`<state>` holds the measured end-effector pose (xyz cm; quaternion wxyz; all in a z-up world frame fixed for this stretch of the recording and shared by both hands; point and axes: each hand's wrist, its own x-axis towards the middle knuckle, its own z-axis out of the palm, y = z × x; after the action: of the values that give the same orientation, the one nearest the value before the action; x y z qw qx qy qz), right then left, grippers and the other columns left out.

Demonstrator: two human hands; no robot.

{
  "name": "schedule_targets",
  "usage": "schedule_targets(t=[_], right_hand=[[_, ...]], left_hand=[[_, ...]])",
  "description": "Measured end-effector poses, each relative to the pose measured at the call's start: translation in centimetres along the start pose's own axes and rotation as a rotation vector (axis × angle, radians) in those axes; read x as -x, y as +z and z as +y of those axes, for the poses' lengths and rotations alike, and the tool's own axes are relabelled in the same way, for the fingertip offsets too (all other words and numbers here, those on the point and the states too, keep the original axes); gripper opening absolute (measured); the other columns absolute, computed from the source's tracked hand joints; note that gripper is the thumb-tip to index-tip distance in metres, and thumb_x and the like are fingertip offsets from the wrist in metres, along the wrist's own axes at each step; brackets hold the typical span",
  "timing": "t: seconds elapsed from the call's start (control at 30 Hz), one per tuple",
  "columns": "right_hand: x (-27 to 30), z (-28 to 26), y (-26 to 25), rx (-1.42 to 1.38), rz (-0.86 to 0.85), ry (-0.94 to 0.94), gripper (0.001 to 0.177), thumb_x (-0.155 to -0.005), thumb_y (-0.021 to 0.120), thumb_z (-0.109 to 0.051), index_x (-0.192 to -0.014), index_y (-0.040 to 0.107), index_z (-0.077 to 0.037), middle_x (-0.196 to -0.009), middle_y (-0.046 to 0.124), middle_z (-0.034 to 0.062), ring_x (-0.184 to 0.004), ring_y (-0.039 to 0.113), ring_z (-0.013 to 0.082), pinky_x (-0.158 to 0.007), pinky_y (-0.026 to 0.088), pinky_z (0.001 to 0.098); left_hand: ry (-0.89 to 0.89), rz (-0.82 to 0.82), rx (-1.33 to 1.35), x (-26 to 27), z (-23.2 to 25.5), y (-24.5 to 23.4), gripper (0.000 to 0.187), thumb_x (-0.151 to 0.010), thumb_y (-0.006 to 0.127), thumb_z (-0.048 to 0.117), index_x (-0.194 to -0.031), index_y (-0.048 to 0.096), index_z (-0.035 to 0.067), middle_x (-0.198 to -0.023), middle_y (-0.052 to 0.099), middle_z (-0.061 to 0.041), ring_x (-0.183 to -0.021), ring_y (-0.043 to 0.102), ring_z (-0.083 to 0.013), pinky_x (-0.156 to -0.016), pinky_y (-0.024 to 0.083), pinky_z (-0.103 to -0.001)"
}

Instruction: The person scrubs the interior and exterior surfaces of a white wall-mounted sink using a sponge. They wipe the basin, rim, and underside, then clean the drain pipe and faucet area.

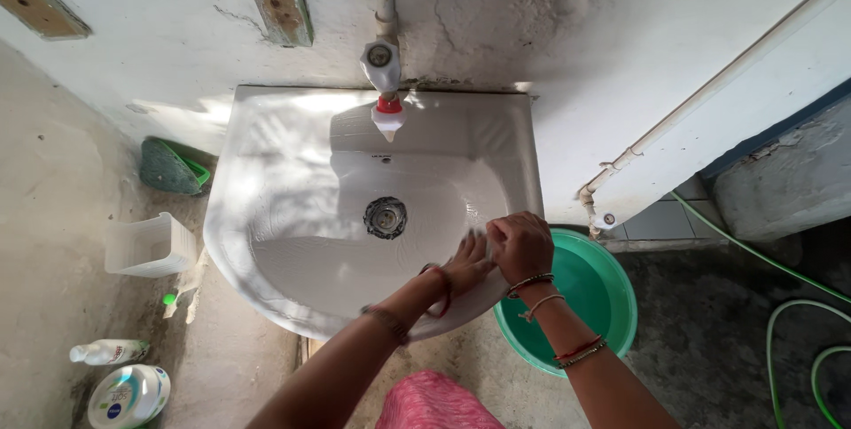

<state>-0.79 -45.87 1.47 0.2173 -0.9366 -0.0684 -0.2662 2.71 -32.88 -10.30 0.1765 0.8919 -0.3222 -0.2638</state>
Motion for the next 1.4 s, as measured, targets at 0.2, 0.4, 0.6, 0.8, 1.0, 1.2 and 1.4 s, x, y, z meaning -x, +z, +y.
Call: schedule_targets(t=[0.2, 0.4, 0.6, 0.8, 1.0, 1.2, 1.4], right_hand=[[0.6, 0.4, -0.1, 0.015, -0.035, 0.003, 0.022, -0.088, 0.07, -0.021, -0.069, 0.068, -0.011, -0.073, 0.07, 0.0015, -0.085, 0.066, 0.0233, -0.089, 0.05, 0.0402], [0.2, -0.4, -0.3, 0.039, -0.072, 0.041, 0.025, -0.089, 0.071, -0.024, -0.068, 0.069, -0.011, -0.07, 0.067, 0.003, -0.084, 0.065, 0.0245, -0.088, 0.049, 0.041], [-0.1, -0.7, 0.0, 0.164, -0.154, -0.082, 0.014, -0.084, 0.071, -0.021, -0.073, 0.073, -0.012, -0.084, 0.071, 0.004, -0.097, 0.063, 0.0244, -0.094, 0.046, 0.0423], [-1.0, -0.4, -0.2, 0.189, -0.252, -0.029, 0.016, -0.085, 0.069, -0.02, -0.07, 0.073, -0.013, -0.086, 0.073, 0.0035, -0.102, 0.064, 0.022, -0.102, 0.044, 0.04], [-0.4, -0.9, 0.3, 0.197, -0.26, -0.023, 0.017, -0.086, 0.069, -0.022, -0.072, 0.073, -0.012, -0.088, 0.073, 0.0039, -0.102, 0.063, 0.0226, -0.101, 0.044, 0.0411], [-0.7, -1.1, 0.0, 0.28, -0.347, -0.026, 0.017, -0.084, 0.067, -0.022, -0.072, 0.075, -0.013, -0.091, 0.072, 0.0043, -0.107, 0.061, 0.0218, -0.106, 0.041, 0.0412], [-0.8, -1.8, 0.1, 0.365, -0.46, -0.011, 0.018, -0.086, 0.064, -0.024, -0.08, 0.077, -0.014, -0.096, 0.071, 0.0047, -0.113, 0.058, 0.0215, -0.111, 0.036, 0.0407]], left_hand=[[-0.531, -0.02, 0.104, 1.8, -1.3, -4.0, 0.087, -0.1, 0.028, 0.061, -0.163, -0.007, 0.012, -0.171, -0.017, -0.013, -0.159, -0.014, -0.0287, -0.128, 0.006, -0.049], [-0.285, -0.12, 0.264, 4.1, 1.2, -0.8, 0.085, -0.103, 0.033, 0.058, -0.165, 0.002, 0.009, -0.171, -0.005, -0.018, -0.159, -0.006, -0.0343, -0.128, 0.013, -0.052], [-0.4, 0.103, 0.118, 0.9, -1.1, -4.9, 0.093, -0.099, 0.034, 0.061, -0.162, -0.011, 0.009, -0.171, -0.017, -0.012, -0.158, -0.011, -0.0299, -0.126, 0.009, -0.053], [-0.459, -0.092, 0.113, 4.3, -1.8, -2.5, 0.089, -0.101, 0.031, 0.061, -0.162, -0.003, 0.006, -0.17, -0.012, -0.017, -0.158, -0.01, -0.0324, -0.128, 0.005, -0.049], [-0.212, -0.031, 0.082, 3.6, -0.2, -2.2, 0.078, -0.104, 0.025, 0.051, -0.162, 0.0, 0.004, -0.17, -0.009, -0.02, -0.157, -0.007, -0.0354, -0.128, 0.004, -0.046], [-0.689, -0.16, 0.075, 10.2, -4.5, -3.0, 0.081, -0.102, 0.023, 0.054, -0.162, -0.005, 0.008, -0.171, -0.013, -0.013, -0.159, -0.009, -0.0274, -0.129, 0.003, -0.045], [-0.217, -0.053, 0.129, 5.2, -0.5, -0.3, 0.089, -0.103, 0.018, 0.069, -0.157, 0.022, -0.002, -0.168, 0.019, -0.025, -0.158, 0.017, -0.0352, -0.13, 0.015, -0.047]])
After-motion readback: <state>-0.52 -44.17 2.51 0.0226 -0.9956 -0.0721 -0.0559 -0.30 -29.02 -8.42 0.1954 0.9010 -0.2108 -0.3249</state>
